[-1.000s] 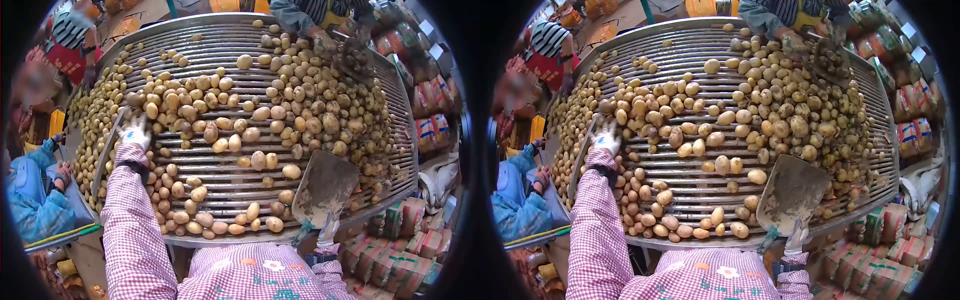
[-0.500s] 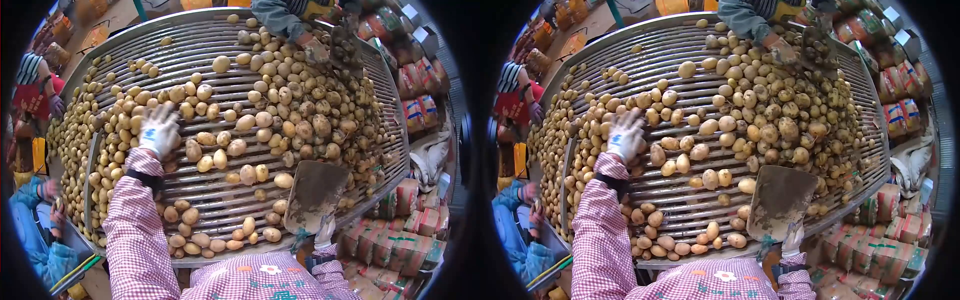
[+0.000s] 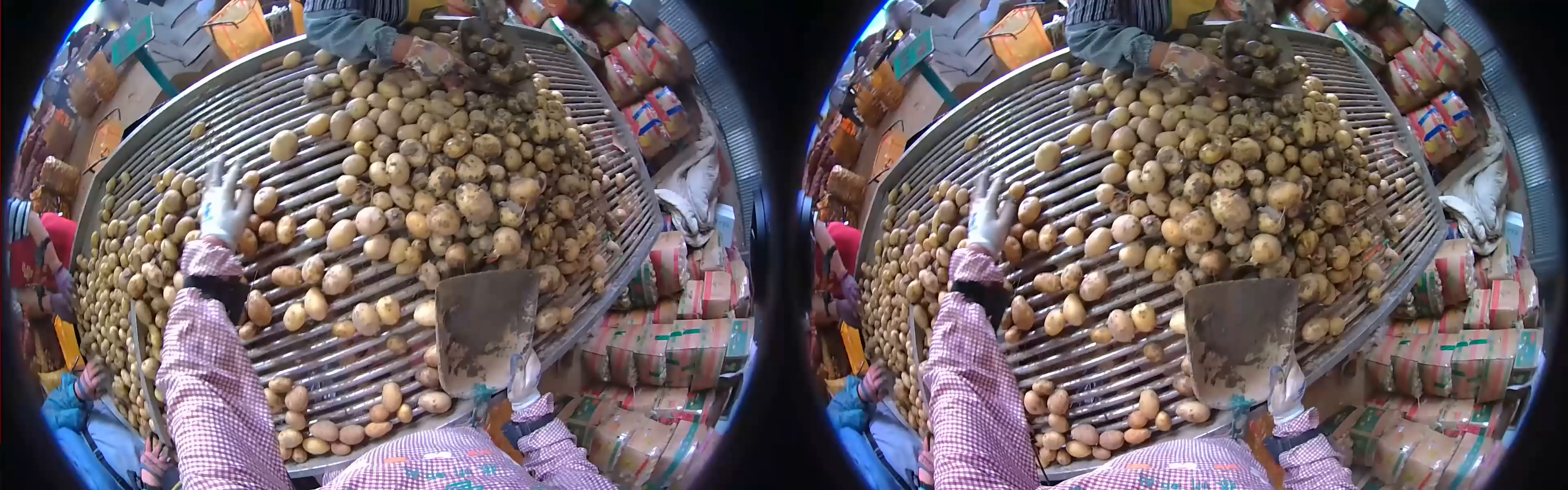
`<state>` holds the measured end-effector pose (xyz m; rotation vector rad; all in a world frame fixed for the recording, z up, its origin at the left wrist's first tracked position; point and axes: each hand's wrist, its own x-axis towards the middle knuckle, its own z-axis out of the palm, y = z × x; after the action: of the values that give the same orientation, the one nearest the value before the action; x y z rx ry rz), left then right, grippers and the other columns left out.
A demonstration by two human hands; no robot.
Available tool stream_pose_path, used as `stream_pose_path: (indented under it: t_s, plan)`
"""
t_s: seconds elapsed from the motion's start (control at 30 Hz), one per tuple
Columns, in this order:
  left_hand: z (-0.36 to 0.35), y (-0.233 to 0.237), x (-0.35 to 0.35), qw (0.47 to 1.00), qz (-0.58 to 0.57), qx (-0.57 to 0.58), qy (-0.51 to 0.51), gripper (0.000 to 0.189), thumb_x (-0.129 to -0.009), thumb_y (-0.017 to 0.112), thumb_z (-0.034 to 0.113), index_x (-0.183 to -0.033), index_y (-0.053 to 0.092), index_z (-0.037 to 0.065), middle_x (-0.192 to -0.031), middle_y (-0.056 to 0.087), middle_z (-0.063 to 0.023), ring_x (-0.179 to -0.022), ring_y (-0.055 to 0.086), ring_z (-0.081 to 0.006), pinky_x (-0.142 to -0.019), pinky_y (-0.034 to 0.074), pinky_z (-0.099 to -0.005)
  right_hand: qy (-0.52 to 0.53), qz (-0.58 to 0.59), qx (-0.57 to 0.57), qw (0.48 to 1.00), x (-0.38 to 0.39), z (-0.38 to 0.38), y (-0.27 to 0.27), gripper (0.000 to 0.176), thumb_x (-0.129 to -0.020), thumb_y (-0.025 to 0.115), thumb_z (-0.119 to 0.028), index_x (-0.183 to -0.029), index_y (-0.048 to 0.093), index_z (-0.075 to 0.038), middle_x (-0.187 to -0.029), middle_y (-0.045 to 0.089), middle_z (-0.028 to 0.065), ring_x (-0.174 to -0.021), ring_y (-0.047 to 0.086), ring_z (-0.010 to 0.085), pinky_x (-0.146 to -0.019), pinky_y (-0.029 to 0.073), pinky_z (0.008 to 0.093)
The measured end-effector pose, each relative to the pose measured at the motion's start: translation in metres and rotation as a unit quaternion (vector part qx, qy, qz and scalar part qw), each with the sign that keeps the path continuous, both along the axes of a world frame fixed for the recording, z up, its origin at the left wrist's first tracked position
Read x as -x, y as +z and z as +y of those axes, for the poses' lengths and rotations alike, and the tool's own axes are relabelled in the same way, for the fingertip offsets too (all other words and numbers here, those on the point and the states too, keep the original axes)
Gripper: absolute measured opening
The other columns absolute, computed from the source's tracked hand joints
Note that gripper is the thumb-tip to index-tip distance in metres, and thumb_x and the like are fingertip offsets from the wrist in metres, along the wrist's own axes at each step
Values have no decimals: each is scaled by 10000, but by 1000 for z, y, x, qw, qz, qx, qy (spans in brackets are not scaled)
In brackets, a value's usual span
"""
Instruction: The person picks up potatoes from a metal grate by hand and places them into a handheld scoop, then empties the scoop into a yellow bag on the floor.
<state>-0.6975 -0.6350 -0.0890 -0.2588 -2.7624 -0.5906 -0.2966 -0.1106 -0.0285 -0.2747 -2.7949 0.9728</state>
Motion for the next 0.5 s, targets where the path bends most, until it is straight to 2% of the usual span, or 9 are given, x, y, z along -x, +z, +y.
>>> stream_pose_path:
  t_s: [0.1,0.17,0.2,0.23,0.3,0.33,0.37,0.43,0.5]
  plan:
    - [54,-7,42,999,-6,-16,-43,609,-920,696,216,-1502,523,159,-1641,300,-242,-1504,303,-436,-1235,275,-475,-58,-47,105,992,-3,2,-7,613,-1058,504,-404,-1447,479,69,-1229,669,242,-1073,662,397,-935,507,431]
    - [75,-9,67,998,-65,-2,-23,655,-908,690,260,-1529,486,228,-1651,258,-258,-1499,273,-490,-1237,278,-486,-43,-37,41,998,-4,8,-10,633,-1057,481,-408,-1467,453,73,-1225,669,249,-1069,667,405,-927,515,438]
    - [75,-26,89,993,-107,-32,-32,695,-904,697,288,-1553,450,272,-1659,241,-257,-1517,254,-468,-1250,259,-469,-33,-44,40,998,0,4,-4,632,-1056,476,-396,-1472,444,79,-1227,667,257,-1068,668,416,-922,518,443]
    - [75,-44,105,987,-132,-86,-40,699,-890,715,280,-1540,462,241,-1613,326,-255,-1486,326,-435,-1219,320,-460,-24,-52,39,998,2,0,3,631,-1055,471,-384,-1476,435,84,-1228,665,264,-1067,668,427,-918,521,447]
    - [78,-45,120,990,-121,-60,-39,689,-855,754,276,-1493,502,202,-1483,471,-242,-1379,460,-407,-1146,407,-459,-16,-40,18,999,4,1,3,643,-1056,469,-391,-1477,424,94,-1218,660,279,-1044,664,457,-902,526,461]
    - [86,-43,121,993,-100,-52,22,608,-816,773,237,-1384,578,139,-1309,574,-214,-1244,554,-394,-1064,469,-462,-12,-36,7,999,3,1,-1,654,-1057,466,-400,-1477,416,99,-1209,657,287,-1032,660,471,-890,526,469]
    - [88,-51,130,994,-4,-111,-20,513,-795,766,208,-1275,622,95,-1235,604,-199,-1171,591,-384,-1025,487,-450,-7,-33,-5,999,1,3,-3,665,-1058,464,-410,-1478,408,103,-1201,655,294,-1020,657,484,-878,526,477]
    - [118,-22,121,979,15,-198,-46,426,-787,752,184,-1178,639,55,-1190,617,-194,-1131,601,-370,-990,492,-451,-16,-37,5,999,-3,5,-9,674,-1059,462,-419,-1477,403,107,-1199,651,301,-1013,653,491,-870,524,483]
    - [159,21,106,958,-71,-252,-113,385,-811,747,235,-1120,639,33,-1115,647,-182,-1025,637,-385,-942,497,-460,-19,-42,16,999,-4,1,-3,684,-1060,460,-429,-1476,398,110,-1198,647,308,-1007,649,498,-862,523,490]
